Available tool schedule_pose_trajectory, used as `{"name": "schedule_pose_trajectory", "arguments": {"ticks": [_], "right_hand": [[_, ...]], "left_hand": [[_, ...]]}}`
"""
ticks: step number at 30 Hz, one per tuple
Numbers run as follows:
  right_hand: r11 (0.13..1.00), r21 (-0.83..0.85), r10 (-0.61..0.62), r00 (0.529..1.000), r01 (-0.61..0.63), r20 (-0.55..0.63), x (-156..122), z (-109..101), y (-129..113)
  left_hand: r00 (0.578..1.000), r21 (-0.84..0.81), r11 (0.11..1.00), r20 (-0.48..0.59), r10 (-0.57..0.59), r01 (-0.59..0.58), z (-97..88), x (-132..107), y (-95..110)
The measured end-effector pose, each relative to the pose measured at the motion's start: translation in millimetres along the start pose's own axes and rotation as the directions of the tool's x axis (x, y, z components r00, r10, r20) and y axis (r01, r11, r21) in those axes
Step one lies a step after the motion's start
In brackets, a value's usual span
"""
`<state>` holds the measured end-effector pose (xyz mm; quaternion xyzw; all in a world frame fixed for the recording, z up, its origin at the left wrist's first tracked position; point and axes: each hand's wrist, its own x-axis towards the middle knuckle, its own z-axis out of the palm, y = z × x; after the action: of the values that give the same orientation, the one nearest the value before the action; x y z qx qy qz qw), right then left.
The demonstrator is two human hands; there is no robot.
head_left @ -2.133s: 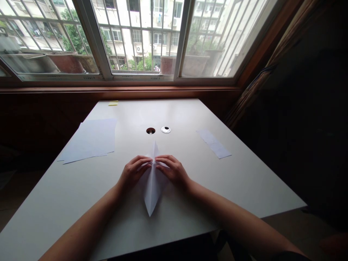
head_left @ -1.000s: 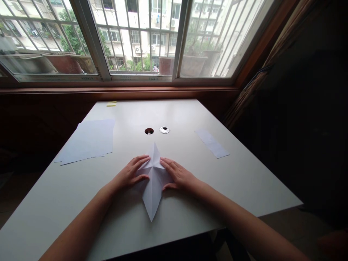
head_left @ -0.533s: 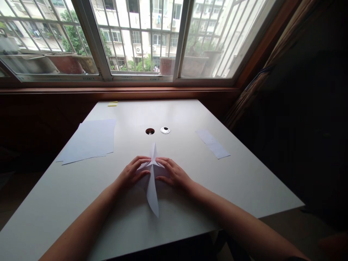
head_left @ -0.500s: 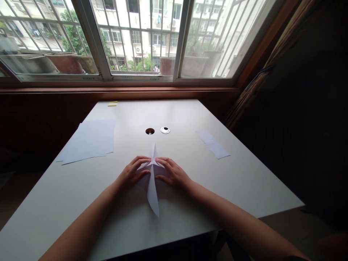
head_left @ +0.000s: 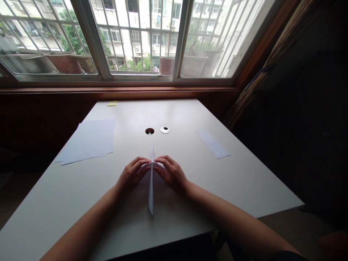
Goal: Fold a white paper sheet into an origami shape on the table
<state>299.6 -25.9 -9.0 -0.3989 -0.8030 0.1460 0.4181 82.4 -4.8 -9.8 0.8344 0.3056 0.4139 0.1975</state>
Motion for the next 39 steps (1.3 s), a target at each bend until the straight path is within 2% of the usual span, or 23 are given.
{"name": "schedule_pose_trajectory", "arguments": {"ticks": [12, 22, 32, 39], "right_hand": [[1.0, -0.009, 0.008, 0.997, -0.009, -0.078, 8.0, 5.5, -9.7], [0.997, -0.042, -0.074, 0.988, 0.069, -0.133, 17.5, 6.6, -13.6], [0.995, -0.036, -0.102, 0.981, 0.098, -0.162, 30.0, -6.9, -21.3], [0.993, -0.033, -0.116, 0.98, 0.112, -0.161, 31.7, -18.5, -21.4]], "left_hand": [[0.997, -0.019, 1.0, -0.082, -0.011, 0.009, 1.9, 2.3, 3.8], [0.988, -0.028, 1.0, -0.153, 0.002, -0.006, 3.2, 6.3, 5.9], [0.98, -0.072, 0.997, -0.196, -0.027, 0.014, -5.8, 17.0, 17.1], [0.979, -0.022, 1.0, -0.204, 0.015, -0.02, -7.9, 22.4, 24.3]]}}
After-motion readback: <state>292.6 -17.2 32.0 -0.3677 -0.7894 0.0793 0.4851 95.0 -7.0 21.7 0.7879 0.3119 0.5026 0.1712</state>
